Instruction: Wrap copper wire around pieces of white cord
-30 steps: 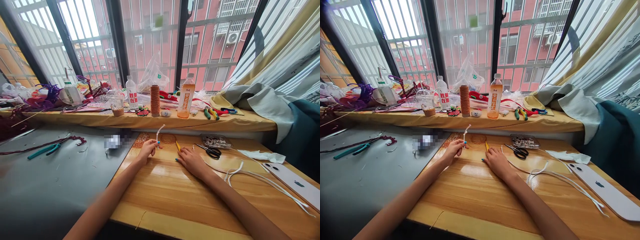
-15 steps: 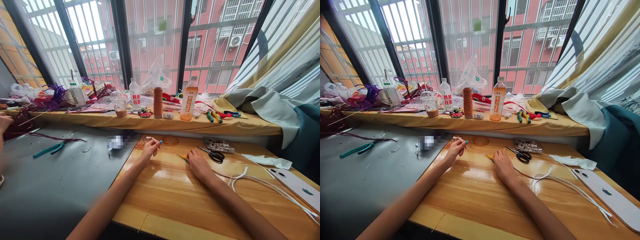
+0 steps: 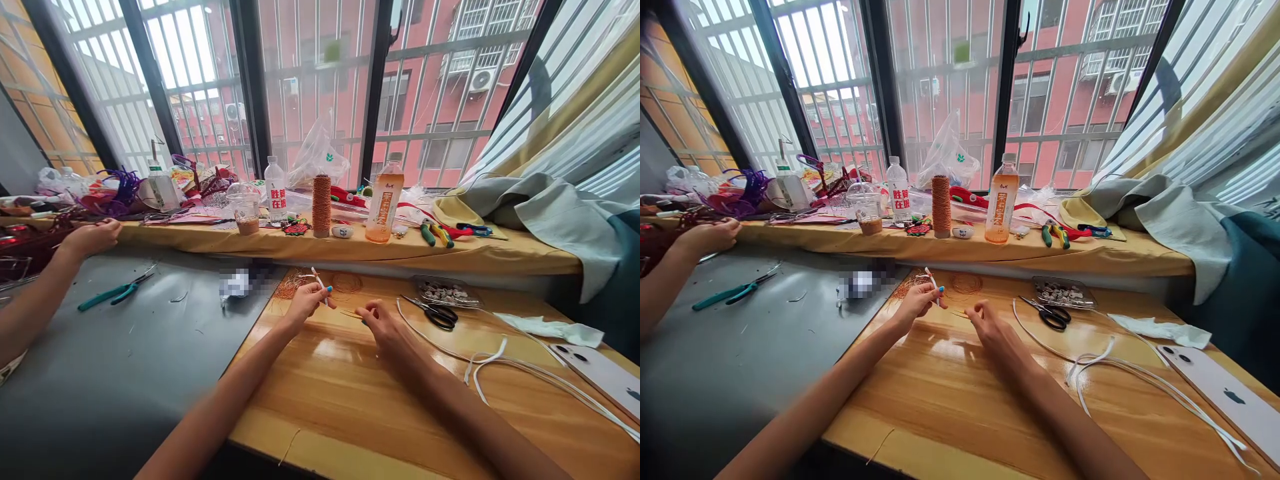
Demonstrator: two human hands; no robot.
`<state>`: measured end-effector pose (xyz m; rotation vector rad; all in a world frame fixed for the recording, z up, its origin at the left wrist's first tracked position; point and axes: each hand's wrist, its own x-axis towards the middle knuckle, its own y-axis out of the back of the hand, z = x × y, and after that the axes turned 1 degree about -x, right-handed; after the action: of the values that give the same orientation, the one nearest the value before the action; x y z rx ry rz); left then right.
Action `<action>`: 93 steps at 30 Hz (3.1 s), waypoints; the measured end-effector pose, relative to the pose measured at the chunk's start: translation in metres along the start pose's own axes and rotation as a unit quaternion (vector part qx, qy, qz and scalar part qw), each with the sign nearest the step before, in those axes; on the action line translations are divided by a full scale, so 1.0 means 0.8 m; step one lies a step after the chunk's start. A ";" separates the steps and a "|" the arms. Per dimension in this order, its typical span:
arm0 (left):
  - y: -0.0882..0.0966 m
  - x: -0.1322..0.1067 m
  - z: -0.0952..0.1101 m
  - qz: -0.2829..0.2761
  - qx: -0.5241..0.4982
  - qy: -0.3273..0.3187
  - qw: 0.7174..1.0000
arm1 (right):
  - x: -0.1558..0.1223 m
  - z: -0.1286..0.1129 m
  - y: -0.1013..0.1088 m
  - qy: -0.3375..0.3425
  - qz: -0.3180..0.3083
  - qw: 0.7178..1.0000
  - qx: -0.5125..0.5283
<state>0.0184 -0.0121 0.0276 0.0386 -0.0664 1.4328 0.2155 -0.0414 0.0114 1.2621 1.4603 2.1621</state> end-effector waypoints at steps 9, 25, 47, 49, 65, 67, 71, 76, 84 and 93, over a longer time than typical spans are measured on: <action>-0.012 -0.013 0.008 0.006 0.022 0.091 0.996 | 0.003 0.003 0.013 0.097 0.030 0.994 -0.045; -0.023 -0.019 0.007 0.026 0.067 0.047 0.996 | 0.003 -0.009 0.007 0.111 0.038 0.989 -0.087; -0.022 -0.011 -0.013 -0.017 0.090 0.016 0.996 | 0.004 -0.012 0.010 0.083 0.001 0.995 -0.060; -0.022 -0.010 -0.014 -0.030 0.088 0.008 0.996 | 0.004 -0.012 0.012 0.061 -0.016 0.997 -0.040; -0.024 -0.016 -0.019 -0.052 0.109 -0.157 0.980 | 0.012 0.008 -0.002 -0.256 -0.295 0.736 0.553; -0.025 -0.017 -0.017 -0.045 0.106 -0.170 0.979 | 0.011 0.010 -0.001 -0.289 -0.330 0.629 0.641; -0.024 -0.016 -0.011 -0.039 0.105 -0.175 0.978 | 0.008 0.012 0.003 -0.291 -0.328 0.518 0.734; -0.020 -0.018 -0.003 -0.120 0.131 -0.159 0.971 | 0.007 0.018 0.005 -0.287 -0.336 0.455 0.773; -0.022 -0.014 -0.018 -0.122 0.143 -0.152 0.970 | 0.009 0.013 0.017 -0.297 -0.343 0.580 0.677; -0.021 -0.006 -0.023 -0.093 0.071 -0.044 0.992 | 0.000 -0.016 0.006 -0.027 -0.039 0.998 0.041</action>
<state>0.0344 -0.0183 0.0091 0.2210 -0.0323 1.2465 0.2069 -0.0521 0.0138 1.2585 1.5640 2.0209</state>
